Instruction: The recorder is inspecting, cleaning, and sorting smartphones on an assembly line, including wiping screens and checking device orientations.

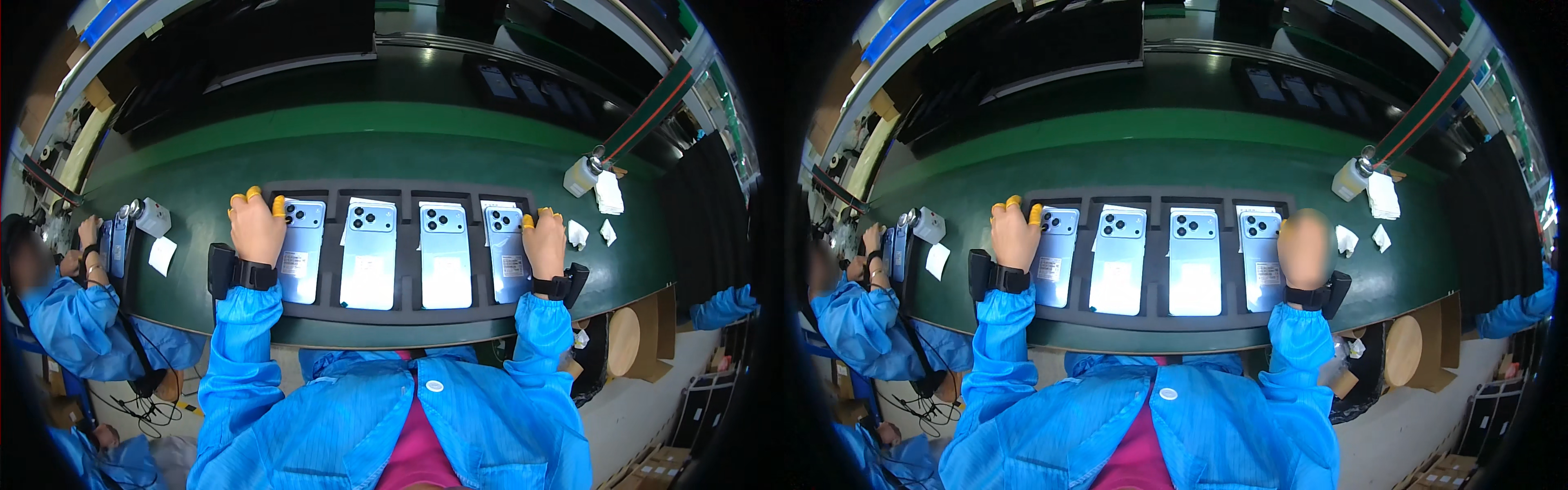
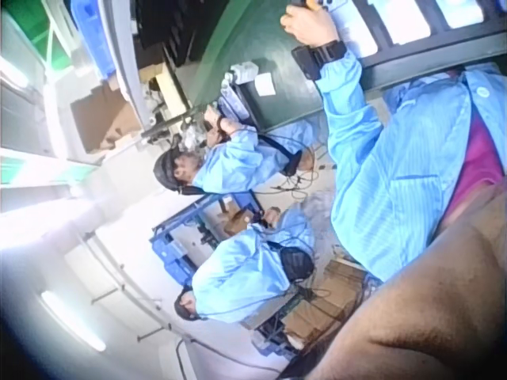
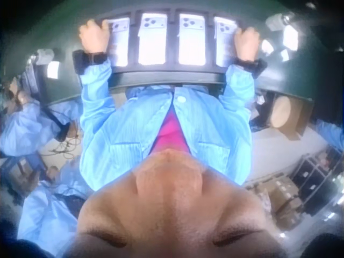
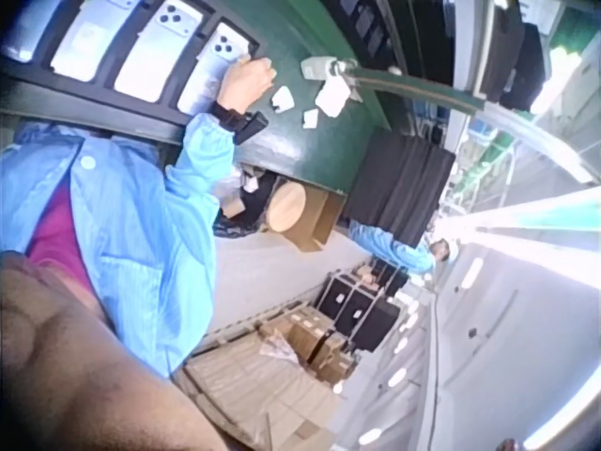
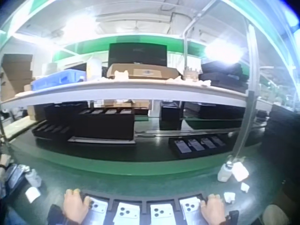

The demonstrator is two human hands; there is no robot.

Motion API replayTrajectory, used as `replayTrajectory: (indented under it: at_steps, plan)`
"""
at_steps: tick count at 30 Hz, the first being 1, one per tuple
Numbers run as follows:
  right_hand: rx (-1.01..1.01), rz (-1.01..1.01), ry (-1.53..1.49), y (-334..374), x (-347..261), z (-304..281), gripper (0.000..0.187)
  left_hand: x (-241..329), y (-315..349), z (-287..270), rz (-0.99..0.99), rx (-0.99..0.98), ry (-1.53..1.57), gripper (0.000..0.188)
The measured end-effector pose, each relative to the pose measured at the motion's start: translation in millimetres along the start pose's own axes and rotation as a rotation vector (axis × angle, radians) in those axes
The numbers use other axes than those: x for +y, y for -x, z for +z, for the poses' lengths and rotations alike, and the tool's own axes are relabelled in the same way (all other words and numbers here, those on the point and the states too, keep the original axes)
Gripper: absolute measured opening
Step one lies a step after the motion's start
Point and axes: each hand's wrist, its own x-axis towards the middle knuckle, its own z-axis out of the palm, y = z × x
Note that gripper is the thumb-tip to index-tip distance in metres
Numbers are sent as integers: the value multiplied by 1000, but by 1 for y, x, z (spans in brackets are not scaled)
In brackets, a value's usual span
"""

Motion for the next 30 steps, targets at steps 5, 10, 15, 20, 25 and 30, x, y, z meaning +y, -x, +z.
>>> replayTrajectory:
  at_steps: [5, 10, 15, 20, 25, 30]
  plan:
    - [139, -89, -91, 3, 11, -12, 27, -13, -1, -4, -20, -139, 20, 27]
    - [329, 108, -508, 12, 10, -28, 24, -17, 14, -17, 50, 245, 172, 18]
    - [331, 111, -553, 12, 9, -30, 25, -15, 15, -21, 53, 237, 194, 18]
    - [300, 103, -511, 11, 10, -28, 25, -16, 15, -19, 16, 181, 174, 16]
    - [290, 95, -538, 12, 9, -28, 25, -16, 14, -19, 17, 155, 190, 17]
    - [267, 131, -548, 11, 8, -28, 24, -16, 14, -18, 20, 138, 190, 15]
